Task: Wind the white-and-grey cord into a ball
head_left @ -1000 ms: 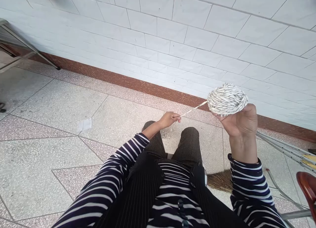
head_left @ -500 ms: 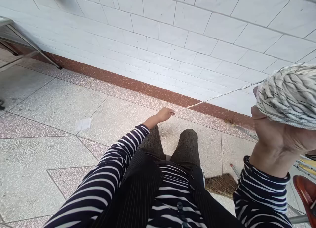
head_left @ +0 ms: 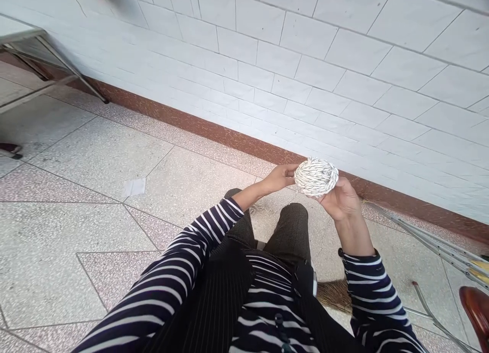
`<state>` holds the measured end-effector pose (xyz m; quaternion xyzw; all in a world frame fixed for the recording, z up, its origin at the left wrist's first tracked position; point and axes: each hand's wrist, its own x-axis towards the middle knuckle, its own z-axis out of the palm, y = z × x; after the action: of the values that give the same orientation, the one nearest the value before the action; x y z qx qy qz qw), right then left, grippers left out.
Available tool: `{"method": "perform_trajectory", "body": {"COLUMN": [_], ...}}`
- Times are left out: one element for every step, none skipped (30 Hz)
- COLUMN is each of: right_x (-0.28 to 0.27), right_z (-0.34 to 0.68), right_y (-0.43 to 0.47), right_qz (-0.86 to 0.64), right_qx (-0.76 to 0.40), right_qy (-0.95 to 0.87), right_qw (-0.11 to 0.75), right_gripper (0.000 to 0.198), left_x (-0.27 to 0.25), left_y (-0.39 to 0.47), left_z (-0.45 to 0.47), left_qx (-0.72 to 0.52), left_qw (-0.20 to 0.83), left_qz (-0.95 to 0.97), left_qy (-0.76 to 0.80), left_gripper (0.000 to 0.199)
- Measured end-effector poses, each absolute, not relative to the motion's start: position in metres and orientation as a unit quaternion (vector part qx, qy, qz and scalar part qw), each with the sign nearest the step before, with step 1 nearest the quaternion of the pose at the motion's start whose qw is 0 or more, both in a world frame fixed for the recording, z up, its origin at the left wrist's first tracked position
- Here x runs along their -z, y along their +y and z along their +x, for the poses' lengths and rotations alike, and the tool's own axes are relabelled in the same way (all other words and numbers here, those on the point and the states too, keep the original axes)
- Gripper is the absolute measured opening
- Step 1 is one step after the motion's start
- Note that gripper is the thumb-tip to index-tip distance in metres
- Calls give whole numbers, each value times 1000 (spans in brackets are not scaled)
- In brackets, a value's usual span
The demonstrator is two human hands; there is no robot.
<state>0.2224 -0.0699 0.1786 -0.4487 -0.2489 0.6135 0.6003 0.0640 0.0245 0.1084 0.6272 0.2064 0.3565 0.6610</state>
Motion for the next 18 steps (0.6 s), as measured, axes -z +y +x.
{"method": "perform_trajectory", "body": {"right_x": [-179,-179,-179,-178,-176,-174,-171,-167,-164,-160,-157,-154,-152,-150,-148,-146,-144,-141], "right_z": [225,228,230,231,232,232,232,231,229,228,226,223,221,219,218,216,216,215], "right_y": [-72,-73,-75,-76,-78,-79,-81,-83,-85,-89,-93,-98,-103,-109,-115,-122,-129,-136], "right_qz": [-446,-442,-438,-437,-439,-442,-446,-450,-452,-451,-446,-440,-434,-427,-422,-418,-418,-421], "right_qx": [-618,-621,-625,-629,-632,-633,-633,-632,-630,-628,-628,-630,-630,-629,-626,-620,-612,-604], "right_qy": [-255,-262,-269,-272,-273,-271,-268,-264,-259,-254,-251,-252,-255,-262,-271,-278,-283,-287], "right_qw": [596,591,587,583,578,574,572,573,576,581,585,589,591,594,598,603,609,614], "right_gripper": [40,39,40,41,43,44,45,46,46,47,48,51,56,61,66,70,74,76], "left_x": [-106,-104,-103,-103,-104,-106,-107,-109,-109,-109,-107,-103,-99,-93,-87,-81,-75,-70], "left_y": [24,24,23,23,23,22,22,22,21,21,21,21,20,20,19,19,19,18], "left_z": [65,65,66,66,66,66,65,64,61,59,55,51,47,42,38,33,28,24], "left_qx": [-346,-338,-333,-334,-338,-345,-353,-358,-357,-351,-338,-322,-306,-291,-279,-271,-266,-262], "left_qw": [666,666,660,648,631,609,581,550,521,495,472,451,431,410,388,369,354,345], "left_qz": [626,628,635,645,660,678,698,720,742,762,781,798,813,826,835,842,846,847], "left_qy": [214,220,225,228,228,226,225,225,226,228,230,235,244,256,271,286,298,308], "left_gripper": [51,44,36,29,24,20,17,15,15,17,19,21,22,23,23,23,23,23]}}
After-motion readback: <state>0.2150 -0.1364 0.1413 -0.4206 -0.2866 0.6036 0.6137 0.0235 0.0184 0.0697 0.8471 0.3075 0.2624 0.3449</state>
